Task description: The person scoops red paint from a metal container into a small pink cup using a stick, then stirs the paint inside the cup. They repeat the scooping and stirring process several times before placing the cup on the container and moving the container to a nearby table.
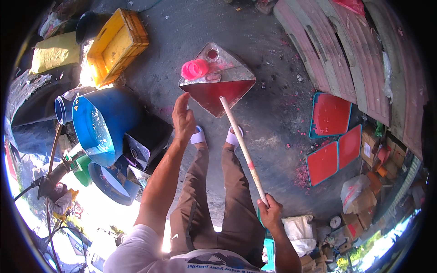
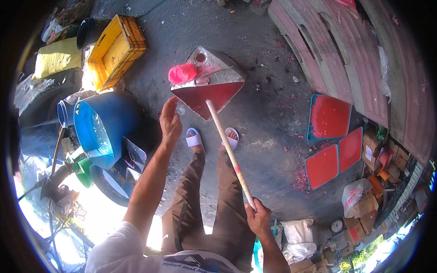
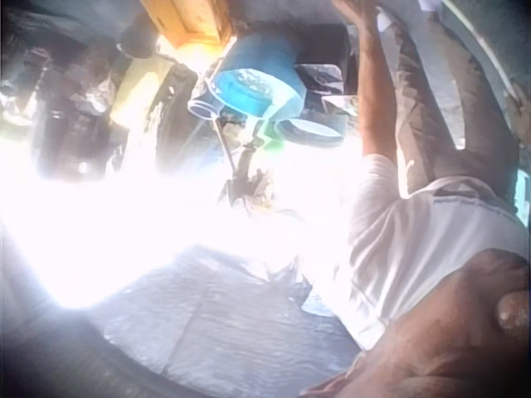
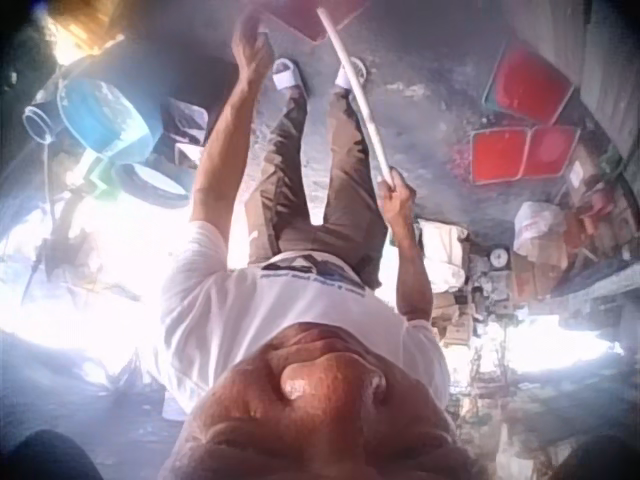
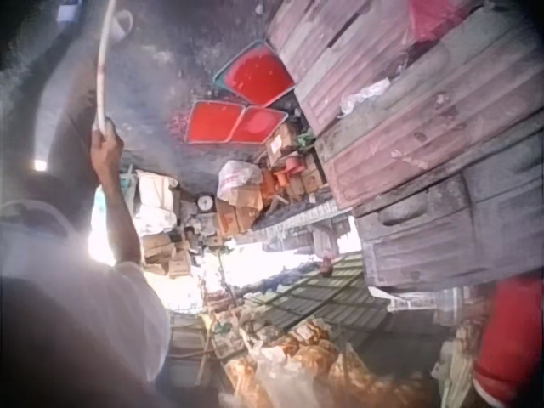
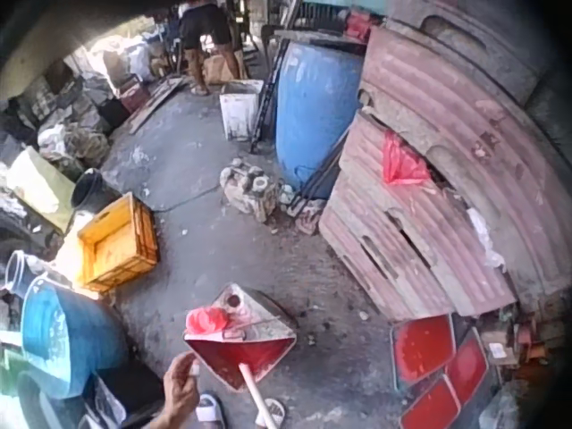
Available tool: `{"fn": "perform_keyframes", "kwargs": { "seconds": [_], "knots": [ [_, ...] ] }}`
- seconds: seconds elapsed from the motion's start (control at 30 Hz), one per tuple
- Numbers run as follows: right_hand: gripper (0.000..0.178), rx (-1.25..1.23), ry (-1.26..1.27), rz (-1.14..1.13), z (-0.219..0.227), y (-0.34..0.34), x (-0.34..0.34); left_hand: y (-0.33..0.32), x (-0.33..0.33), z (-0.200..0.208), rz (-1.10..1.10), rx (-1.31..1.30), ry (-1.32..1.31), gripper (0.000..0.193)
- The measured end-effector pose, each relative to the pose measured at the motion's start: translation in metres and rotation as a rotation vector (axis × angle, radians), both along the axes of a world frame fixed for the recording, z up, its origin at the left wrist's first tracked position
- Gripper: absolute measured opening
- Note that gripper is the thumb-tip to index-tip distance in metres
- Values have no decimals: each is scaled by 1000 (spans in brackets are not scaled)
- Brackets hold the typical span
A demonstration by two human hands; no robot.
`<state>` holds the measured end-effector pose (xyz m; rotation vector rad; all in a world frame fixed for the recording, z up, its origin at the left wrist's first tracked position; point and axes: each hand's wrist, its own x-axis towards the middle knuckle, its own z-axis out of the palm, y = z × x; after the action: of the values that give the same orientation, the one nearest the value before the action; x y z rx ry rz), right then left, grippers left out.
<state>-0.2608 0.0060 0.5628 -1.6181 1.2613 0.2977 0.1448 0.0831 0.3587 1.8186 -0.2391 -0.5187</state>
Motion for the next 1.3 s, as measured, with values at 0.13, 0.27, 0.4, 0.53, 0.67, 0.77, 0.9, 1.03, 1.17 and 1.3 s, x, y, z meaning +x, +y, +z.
{"fn": "perform_keyframes", "kwargs": {
  "seconds": [0.13, 0.27, 0.4, 0.53, 0.67, 0.77, 0.9, 1.03, 1.17, 1.3],
  "knots": [
    [22, 51, 53, 24, 3, 2, 18, -18, 32, -30, 179, -145, -42, 41],
    [23, 47, 77, 50, 8, 2, 33, -26, 32, -28, 197, 172, -238, 43],
    [24, 58, 91, 48, 8, 7, 44, -28, 32, -32, 248, -127, 101, 40],
    [24, 99, 121, 26, 4, 16, 45, -29, 34, -47, 310, -174, 46, 36],
    [23, 106, 127, -14, -2, 26, 41, -28, 42, -47, 167, 129, -267, 41],
    [22, 133, 161, -52, -4, 32, 38, -39, 44, -38, 70, 118, -247, 54],
    [19, 102, 128, -42, -6, 36, 36, -65, 48, -32, 117, 178, -306, 79],
    [18, 76, 105, -43, -6, 38, 36, -79, 58, -41, 140, 197, -267, 86],
    [20, 106, 158, -86, -3, 38, 36, -78, 67, -51, 109, 218, -349, 85],
    [21, 105, 160, -43, -5, 35, 34, -81, 77, -49, 31, 250, -417, 77]
  ]
}}
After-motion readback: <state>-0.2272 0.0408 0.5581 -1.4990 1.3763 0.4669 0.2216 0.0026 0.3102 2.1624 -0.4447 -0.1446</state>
